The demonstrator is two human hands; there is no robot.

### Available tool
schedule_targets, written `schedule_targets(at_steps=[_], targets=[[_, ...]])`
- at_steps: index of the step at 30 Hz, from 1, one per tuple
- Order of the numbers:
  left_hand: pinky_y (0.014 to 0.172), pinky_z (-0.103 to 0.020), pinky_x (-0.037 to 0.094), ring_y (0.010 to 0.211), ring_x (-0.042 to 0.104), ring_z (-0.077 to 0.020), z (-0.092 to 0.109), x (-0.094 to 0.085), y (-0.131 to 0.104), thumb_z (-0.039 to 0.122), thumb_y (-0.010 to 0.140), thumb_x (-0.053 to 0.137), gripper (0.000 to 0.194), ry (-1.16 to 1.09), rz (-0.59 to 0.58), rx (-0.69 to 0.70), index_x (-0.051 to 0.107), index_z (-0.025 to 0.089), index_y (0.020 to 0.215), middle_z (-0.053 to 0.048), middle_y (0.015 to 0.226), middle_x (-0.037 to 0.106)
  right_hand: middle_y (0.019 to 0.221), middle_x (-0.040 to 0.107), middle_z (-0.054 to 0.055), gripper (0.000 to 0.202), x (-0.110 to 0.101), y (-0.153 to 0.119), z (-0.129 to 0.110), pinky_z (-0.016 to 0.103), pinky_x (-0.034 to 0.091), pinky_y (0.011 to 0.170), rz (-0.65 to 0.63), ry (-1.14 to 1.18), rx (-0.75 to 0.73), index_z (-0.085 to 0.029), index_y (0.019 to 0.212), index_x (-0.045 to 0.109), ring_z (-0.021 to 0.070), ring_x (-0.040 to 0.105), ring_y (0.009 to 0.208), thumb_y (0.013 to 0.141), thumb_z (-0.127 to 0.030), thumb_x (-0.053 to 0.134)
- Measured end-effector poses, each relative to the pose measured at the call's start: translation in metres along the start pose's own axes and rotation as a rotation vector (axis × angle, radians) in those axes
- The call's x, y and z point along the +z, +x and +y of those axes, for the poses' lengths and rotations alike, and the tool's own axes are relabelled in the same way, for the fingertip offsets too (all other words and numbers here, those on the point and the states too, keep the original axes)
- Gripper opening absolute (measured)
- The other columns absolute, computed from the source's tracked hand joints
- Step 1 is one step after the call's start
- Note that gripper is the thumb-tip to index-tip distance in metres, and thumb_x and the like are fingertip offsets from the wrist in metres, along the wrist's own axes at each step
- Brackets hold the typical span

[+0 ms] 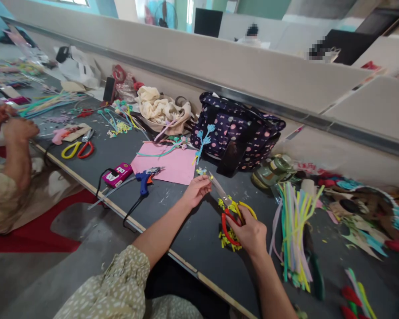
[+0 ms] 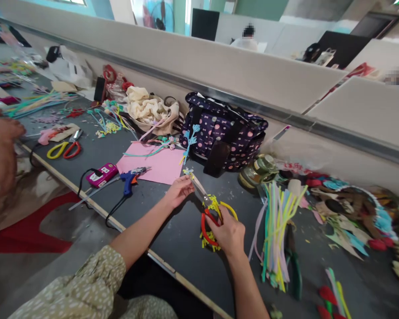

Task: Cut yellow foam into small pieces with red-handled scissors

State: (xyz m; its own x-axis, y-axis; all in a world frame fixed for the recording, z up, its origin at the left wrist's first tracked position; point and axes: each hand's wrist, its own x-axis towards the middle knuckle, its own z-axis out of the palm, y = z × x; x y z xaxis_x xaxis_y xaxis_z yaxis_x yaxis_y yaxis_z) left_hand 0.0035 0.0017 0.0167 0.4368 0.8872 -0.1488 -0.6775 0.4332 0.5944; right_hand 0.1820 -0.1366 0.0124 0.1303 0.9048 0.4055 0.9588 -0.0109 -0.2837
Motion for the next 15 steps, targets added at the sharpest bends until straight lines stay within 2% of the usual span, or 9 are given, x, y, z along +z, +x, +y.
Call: schedule_targets(at_steps=[7,15], targets=[[0.054,-0.019,0.040,0.053,0.046,-0.0045,0.0027,0.0020,-0.0002,0.018,0.061,0.078,0.025,-0.062,0.047,-0.019,0.060,0.012,0.078,0.002,0.062,0.053,0.057,0.061,-0.004,0.048,-0.0018,-0.0082,0.0063,0.023,0.041,0.050,-0.007,0.014,0.034,-0.020,0.103,0.062,0.0123,0.060,0.051,0.075,-0.059,0.058],[0.053,-0.020,0.038,0.053,0.046,-0.0061,0.0013,0.0036,-0.0018,0.019,0.062,0.076,0.023,0.093,0.007,-0.019,0.058,0.012,0.076,0.003,0.057,0.050,0.058,0.061,-0.003,0.048,-0.0003,-0.0077,0.0066,0.023,0.042,0.051,-0.022,0.045,0.046,-0.019,0.103,0.063,0.0124,0.059,0.050,0.076,-0.059,0.058]])
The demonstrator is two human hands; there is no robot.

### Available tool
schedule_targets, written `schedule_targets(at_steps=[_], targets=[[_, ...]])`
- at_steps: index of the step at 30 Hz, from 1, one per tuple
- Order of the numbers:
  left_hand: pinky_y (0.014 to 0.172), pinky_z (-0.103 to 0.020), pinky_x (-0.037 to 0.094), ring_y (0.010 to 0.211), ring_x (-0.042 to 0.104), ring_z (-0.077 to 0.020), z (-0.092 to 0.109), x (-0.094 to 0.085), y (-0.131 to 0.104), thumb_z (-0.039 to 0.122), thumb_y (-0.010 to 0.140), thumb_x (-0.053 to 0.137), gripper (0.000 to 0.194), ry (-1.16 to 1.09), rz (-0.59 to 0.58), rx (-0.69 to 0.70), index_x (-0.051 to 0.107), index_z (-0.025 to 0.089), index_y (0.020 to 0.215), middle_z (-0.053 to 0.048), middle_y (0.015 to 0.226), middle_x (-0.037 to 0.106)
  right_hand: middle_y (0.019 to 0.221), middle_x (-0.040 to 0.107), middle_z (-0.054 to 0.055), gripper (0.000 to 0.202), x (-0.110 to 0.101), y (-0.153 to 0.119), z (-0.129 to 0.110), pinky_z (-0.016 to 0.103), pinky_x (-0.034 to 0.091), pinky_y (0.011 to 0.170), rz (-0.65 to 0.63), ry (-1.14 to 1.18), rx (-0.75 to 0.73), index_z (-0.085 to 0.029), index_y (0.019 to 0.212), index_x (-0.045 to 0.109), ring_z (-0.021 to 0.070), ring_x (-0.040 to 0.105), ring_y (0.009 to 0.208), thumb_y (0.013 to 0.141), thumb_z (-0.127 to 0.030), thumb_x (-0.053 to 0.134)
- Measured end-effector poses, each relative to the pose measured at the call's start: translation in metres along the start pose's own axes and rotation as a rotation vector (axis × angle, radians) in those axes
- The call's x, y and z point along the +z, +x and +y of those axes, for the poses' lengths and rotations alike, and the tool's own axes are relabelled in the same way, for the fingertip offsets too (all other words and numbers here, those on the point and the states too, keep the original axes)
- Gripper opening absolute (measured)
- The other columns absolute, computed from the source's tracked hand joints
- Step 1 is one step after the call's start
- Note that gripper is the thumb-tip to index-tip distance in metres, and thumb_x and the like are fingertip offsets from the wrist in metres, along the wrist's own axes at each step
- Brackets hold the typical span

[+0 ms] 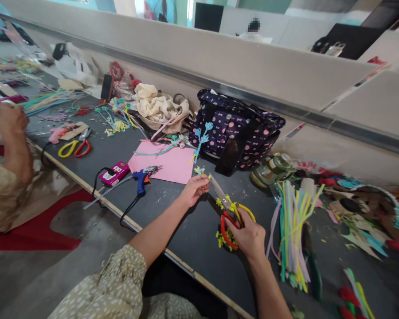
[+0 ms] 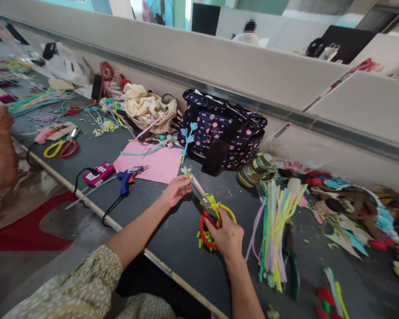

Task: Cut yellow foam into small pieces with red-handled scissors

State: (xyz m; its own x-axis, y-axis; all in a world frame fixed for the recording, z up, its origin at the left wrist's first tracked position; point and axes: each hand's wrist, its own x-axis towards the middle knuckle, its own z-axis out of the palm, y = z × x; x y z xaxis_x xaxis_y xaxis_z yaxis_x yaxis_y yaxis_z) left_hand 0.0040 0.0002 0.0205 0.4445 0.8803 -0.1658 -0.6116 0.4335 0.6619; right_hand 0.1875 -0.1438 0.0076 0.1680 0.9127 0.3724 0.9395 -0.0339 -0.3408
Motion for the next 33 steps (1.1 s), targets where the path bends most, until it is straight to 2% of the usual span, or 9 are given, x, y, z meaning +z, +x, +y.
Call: schedule_targets(at_steps=[5,12,20,24,28,33], targets=[[0.048,-0.017,0.031,0.050,0.042,-0.0045,-0.0001,-0.0041,0.0025,0.016,0.061,0.075,0.023,-0.033,-0.019,-0.020,0.057,0.013,0.074,0.004,0.056,0.047,0.058,0.061,-0.003,0.048,-0.0004,0.0004,-0.0027,0.023,0.042,0.051,0.012,0.011,0.007,-0.019,0.102,0.063,0.0122,0.059,0.050,0.076,-0.059,0.057],[0.051,-0.018,0.037,0.052,0.045,-0.0048,0.0029,-0.0064,0.0036,0.017,0.058,0.078,0.027,-0.082,0.057,0.003,0.059,0.014,0.077,0.004,0.059,0.049,0.059,0.061,-0.003,0.049,0.0003,-0.0004,-0.0039,0.023,0.042,0.051,0.001,0.023,0.000,-0.019,0.102,0.064,0.0123,0.059,0.050,0.076,-0.060,0.057],[0.053,-0.017,0.040,0.053,0.046,-0.0041,0.0030,-0.0066,0.0031,0.017,0.059,0.078,0.028,-0.102,0.033,-0.015,0.059,0.013,0.079,0.002,0.064,0.055,0.059,0.062,-0.002,0.050,0.0010,-0.0008,-0.0028,0.023,0.043,0.052,0.033,0.010,0.006,-0.018,0.103,0.064,0.0125,0.060,0.052,0.076,-0.059,0.056],[0.056,-0.019,0.042,0.054,0.048,-0.0046,0.0041,-0.0064,0.0030,0.016,0.058,0.079,0.029,-0.112,0.079,-0.042,0.060,0.013,0.079,0.003,0.064,0.054,0.060,0.063,-0.002,0.049,0.0014,0.0000,-0.0030,0.022,0.043,0.052,0.019,0.012,0.020,-0.019,0.103,0.064,0.0124,0.060,0.053,0.076,-0.059,0.057],[0.054,-0.018,0.040,0.053,0.046,-0.0042,0.0037,-0.0078,0.0043,0.015,0.058,0.078,0.028,-0.146,0.066,-0.031,0.058,0.014,0.078,0.004,0.063,0.051,0.066,0.065,-0.001,0.049,0.0015,0.0013,-0.0038,0.023,0.045,0.054,0.013,0.037,0.055,-0.019,0.105,0.064,0.0131,0.061,0.056,0.076,-0.058,0.057],[0.055,-0.019,0.041,0.053,0.046,-0.0043,0.0009,-0.0101,0.0055,0.015,0.059,0.077,0.027,-0.159,0.064,-0.013,0.058,0.014,0.078,0.004,0.061,0.050,0.072,0.066,0.001,0.047,0.0028,0.0014,-0.0048,0.023,0.046,0.061,0.038,0.070,-0.024,-0.017,0.106,0.064,0.0132,0.062,0.062,0.077,-0.055,0.058]])
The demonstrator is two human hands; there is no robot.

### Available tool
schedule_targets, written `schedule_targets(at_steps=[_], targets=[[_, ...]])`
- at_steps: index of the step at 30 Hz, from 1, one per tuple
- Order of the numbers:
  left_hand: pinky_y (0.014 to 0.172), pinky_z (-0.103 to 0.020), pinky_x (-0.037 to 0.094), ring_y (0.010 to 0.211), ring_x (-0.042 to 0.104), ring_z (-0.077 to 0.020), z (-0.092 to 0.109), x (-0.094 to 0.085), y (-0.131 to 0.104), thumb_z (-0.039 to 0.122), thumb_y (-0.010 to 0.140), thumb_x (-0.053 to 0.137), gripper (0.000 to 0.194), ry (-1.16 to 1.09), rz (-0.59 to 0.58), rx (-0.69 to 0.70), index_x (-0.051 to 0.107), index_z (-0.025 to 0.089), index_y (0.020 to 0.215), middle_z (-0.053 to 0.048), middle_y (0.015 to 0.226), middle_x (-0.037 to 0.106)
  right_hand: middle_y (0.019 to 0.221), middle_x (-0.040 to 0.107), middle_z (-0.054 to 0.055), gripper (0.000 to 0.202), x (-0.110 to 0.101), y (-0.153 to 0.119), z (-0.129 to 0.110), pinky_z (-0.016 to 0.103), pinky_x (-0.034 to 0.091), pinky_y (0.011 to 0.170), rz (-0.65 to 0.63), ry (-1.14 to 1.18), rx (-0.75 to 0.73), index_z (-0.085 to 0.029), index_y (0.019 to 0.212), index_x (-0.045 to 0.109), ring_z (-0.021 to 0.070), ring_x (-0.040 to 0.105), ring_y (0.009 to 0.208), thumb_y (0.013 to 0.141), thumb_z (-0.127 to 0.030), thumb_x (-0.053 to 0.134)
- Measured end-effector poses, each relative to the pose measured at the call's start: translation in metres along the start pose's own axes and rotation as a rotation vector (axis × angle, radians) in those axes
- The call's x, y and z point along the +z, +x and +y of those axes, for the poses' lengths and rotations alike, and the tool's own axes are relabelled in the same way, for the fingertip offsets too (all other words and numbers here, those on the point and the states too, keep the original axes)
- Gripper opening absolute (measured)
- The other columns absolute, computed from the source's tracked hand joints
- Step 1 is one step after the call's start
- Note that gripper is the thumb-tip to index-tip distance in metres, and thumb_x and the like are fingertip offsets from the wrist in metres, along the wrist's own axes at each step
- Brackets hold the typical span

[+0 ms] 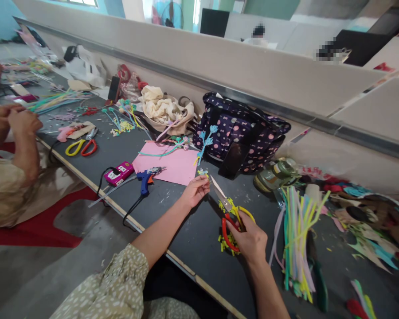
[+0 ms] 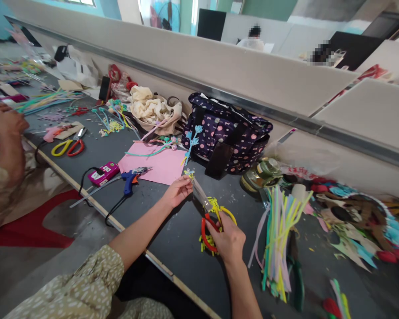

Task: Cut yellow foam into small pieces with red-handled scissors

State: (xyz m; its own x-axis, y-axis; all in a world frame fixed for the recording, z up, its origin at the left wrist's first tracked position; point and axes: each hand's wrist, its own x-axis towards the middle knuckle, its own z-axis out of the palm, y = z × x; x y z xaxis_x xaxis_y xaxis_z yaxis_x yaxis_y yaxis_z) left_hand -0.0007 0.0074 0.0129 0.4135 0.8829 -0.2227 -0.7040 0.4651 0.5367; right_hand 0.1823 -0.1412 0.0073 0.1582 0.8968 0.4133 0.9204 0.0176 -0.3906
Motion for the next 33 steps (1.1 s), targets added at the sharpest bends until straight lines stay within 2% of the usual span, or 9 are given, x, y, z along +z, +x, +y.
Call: schedule_targets(at_steps=[10,18,26,33], targets=[[0.055,-0.019,0.041,0.051,0.044,-0.0043,-0.0001,0.0017,-0.0014,0.014,0.058,0.076,0.024,0.051,-0.051,-0.023,0.057,0.012,0.073,0.003,0.058,0.050,0.075,0.069,0.002,0.047,0.0039,-0.0013,0.0049,0.021,0.045,0.059,0.016,-0.030,-0.048,-0.016,0.107,0.065,0.0116,0.062,0.060,0.080,-0.053,0.056],[0.055,-0.019,0.041,0.050,0.045,-0.0046,-0.0002,0.0032,-0.0021,0.014,0.057,0.076,0.025,0.085,-0.048,-0.006,0.057,0.011,0.074,0.002,0.058,0.052,0.088,0.072,0.006,0.046,0.0026,-0.0017,0.0048,0.021,0.048,0.063,0.023,-0.029,-0.074,-0.016,0.106,0.067,0.0140,0.066,0.068,0.080,-0.053,0.057],[0.056,-0.020,0.042,0.050,0.045,-0.0042,0.0004,0.0022,-0.0022,0.014,0.058,0.076,0.024,0.098,-0.041,-0.010,0.058,0.012,0.075,0.002,0.059,0.054,0.091,0.072,0.007,0.047,0.0042,-0.0017,0.0065,0.022,0.049,0.064,0.032,-0.033,-0.084,-0.015,0.106,0.068,0.0151,0.068,0.071,0.080,-0.053,0.057],[0.056,-0.019,0.045,0.051,0.048,-0.0042,-0.0002,-0.0049,0.0022,0.014,0.059,0.075,0.024,0.096,-0.004,-0.028,0.059,0.012,0.076,0.001,0.063,0.058,0.088,0.072,0.006,0.049,0.0062,0.0025,0.0080,0.023,0.047,0.064,-0.055,0.000,-0.070,-0.017,0.104,0.068,0.0156,0.067,0.071,0.083,-0.058,0.049]])
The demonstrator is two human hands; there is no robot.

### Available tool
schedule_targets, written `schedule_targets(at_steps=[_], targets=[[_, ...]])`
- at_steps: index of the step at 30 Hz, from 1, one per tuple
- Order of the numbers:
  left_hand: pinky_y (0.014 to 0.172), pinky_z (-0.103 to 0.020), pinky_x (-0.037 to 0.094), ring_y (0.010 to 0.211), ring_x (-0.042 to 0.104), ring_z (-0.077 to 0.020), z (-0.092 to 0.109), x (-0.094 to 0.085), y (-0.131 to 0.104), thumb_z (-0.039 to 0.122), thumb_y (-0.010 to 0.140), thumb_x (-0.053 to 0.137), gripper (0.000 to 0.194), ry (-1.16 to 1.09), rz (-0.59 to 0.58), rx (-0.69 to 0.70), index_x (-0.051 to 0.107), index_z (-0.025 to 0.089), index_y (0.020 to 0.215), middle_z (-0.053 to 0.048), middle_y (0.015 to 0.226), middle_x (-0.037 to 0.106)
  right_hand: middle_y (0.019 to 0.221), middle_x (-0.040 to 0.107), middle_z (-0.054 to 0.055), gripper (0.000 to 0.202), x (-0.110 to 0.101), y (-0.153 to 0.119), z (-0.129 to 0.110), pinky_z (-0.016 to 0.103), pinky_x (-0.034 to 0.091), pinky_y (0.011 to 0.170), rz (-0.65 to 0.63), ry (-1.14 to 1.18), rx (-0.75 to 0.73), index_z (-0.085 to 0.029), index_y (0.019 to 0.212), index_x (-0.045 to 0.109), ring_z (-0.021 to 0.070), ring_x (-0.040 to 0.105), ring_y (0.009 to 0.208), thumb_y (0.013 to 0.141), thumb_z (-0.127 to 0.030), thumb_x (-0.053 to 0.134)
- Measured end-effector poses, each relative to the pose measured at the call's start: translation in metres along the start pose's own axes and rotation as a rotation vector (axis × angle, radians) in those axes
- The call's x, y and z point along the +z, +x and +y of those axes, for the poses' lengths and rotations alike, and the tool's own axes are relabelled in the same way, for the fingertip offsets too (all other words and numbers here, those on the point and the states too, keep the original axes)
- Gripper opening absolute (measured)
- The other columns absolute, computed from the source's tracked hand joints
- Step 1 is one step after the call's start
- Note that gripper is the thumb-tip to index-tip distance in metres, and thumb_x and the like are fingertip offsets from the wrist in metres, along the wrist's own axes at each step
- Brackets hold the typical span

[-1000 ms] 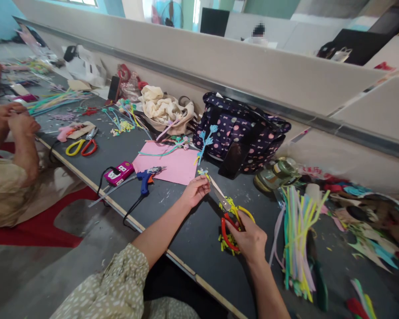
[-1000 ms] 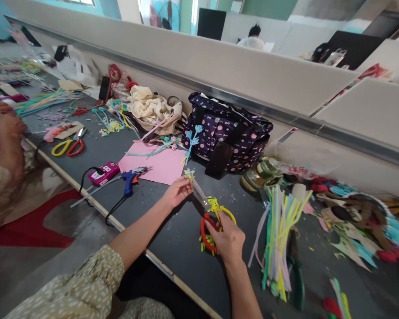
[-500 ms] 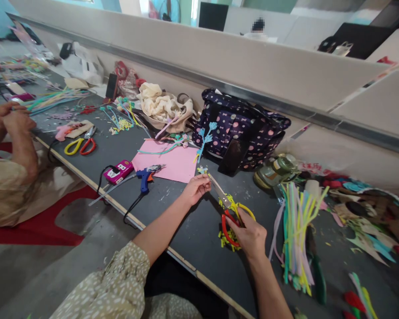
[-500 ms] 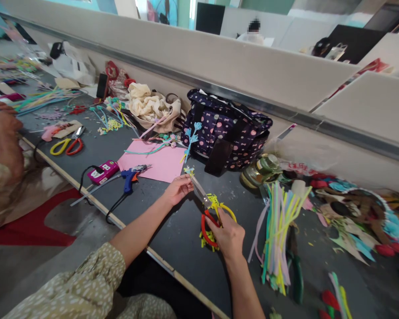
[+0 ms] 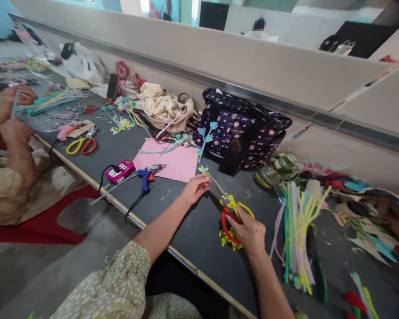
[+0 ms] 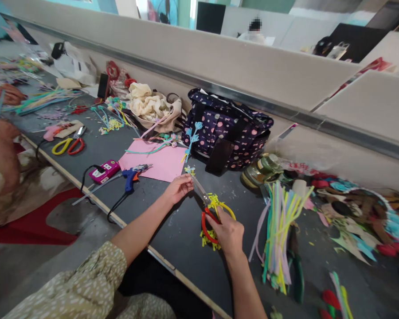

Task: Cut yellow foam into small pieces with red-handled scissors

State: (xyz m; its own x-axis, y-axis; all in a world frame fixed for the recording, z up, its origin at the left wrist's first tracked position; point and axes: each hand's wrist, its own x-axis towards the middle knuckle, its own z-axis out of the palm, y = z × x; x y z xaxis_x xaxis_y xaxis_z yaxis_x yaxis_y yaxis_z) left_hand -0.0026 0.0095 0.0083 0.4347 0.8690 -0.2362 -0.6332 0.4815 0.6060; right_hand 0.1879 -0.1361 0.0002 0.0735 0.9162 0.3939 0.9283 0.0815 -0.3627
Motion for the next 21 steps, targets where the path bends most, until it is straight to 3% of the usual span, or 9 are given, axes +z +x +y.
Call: schedule_targets(at_steps=[7,12,21], targets=[[0.054,-0.020,0.046,0.051,0.053,-0.0060,0.000,-0.002,0.002,0.012,0.058,0.076,0.027,-0.001,0.086,-0.022,0.060,0.011,0.079,-0.003,0.067,0.063,0.072,0.070,0.002,0.054,-0.003,0.005,-0.006,0.025,0.041,0.053,-0.012,-0.129,0.141,-0.022,0.104,0.066,0.0168,0.064,0.059,0.077,-0.065,0.048],[0.055,-0.019,0.047,0.052,0.054,-0.0057,0.000,-0.002,0.003,0.011,0.059,0.077,0.026,0.008,0.060,-0.010,0.060,0.011,0.079,-0.003,0.069,0.065,0.066,0.066,0.000,0.058,-0.006,0.006,-0.010,0.025,0.037,0.050,-0.094,-0.175,0.140,-0.021,0.108,0.060,0.0183,0.064,0.062,0.073,-0.066,0.051],[0.057,-0.020,0.047,0.053,0.054,-0.0064,0.000,-0.002,0.002,0.013,0.061,0.076,0.024,-0.016,-0.002,-0.025,0.059,0.012,0.077,-0.002,0.066,0.062,0.066,0.067,0.000,0.055,0.000,0.000,-0.004,0.026,0.041,0.055,-0.038,-0.116,0.164,-0.022,0.107,0.063,0.0184,0.065,0.061,0.075,-0.065,0.051]])
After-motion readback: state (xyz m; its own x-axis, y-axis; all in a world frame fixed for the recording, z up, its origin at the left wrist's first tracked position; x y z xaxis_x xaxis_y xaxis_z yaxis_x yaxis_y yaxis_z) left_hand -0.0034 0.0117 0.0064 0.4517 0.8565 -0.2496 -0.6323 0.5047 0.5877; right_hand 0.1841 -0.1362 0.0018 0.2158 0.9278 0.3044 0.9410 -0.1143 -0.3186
